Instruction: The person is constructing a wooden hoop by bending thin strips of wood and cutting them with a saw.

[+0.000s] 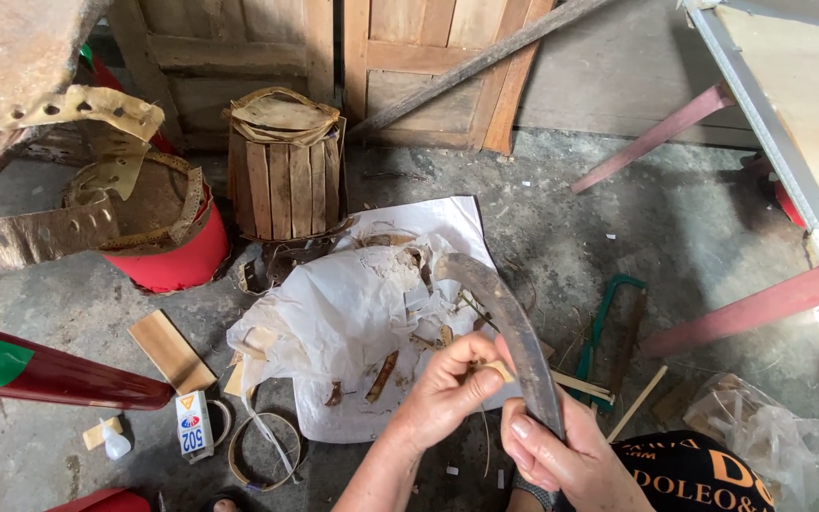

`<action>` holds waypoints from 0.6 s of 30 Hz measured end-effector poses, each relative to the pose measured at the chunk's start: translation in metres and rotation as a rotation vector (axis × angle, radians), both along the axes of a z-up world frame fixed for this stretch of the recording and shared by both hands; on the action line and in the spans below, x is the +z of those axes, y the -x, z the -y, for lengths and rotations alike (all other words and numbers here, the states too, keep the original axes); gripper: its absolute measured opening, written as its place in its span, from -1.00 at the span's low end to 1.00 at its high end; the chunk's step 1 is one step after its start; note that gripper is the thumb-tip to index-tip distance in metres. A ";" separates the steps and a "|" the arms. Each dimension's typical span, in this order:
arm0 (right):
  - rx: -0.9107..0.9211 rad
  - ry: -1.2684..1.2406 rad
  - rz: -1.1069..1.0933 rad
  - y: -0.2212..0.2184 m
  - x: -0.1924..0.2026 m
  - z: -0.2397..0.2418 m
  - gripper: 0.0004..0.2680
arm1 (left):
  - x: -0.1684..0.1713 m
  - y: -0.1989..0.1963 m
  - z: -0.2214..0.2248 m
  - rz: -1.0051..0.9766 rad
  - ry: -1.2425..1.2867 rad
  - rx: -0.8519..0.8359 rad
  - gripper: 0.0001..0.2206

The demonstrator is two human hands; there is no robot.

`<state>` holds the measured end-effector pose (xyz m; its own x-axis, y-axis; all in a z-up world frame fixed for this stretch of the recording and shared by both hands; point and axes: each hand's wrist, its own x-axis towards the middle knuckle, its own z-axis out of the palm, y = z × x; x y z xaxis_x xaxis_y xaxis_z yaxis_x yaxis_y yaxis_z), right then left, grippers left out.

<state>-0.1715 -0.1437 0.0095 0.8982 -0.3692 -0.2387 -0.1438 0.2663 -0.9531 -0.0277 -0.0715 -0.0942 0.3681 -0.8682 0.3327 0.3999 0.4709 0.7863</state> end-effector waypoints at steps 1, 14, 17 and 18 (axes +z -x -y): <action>-0.001 0.000 0.000 0.000 -0.002 0.000 -0.47 | -0.001 -0.002 0.000 0.000 0.000 -0.001 -0.89; 0.055 -0.032 -0.044 0.005 -0.021 0.004 -0.87 | -0.018 -0.008 -0.006 -0.099 -0.017 -0.130 -0.83; 0.051 -0.036 -0.067 0.007 -0.022 0.005 -0.89 | -0.018 -0.007 -0.005 -0.103 -0.031 -0.137 -0.83; 0.053 -0.057 -0.070 0.009 -0.024 0.006 -0.81 | -0.017 -0.007 -0.005 -0.100 -0.031 -0.142 -0.82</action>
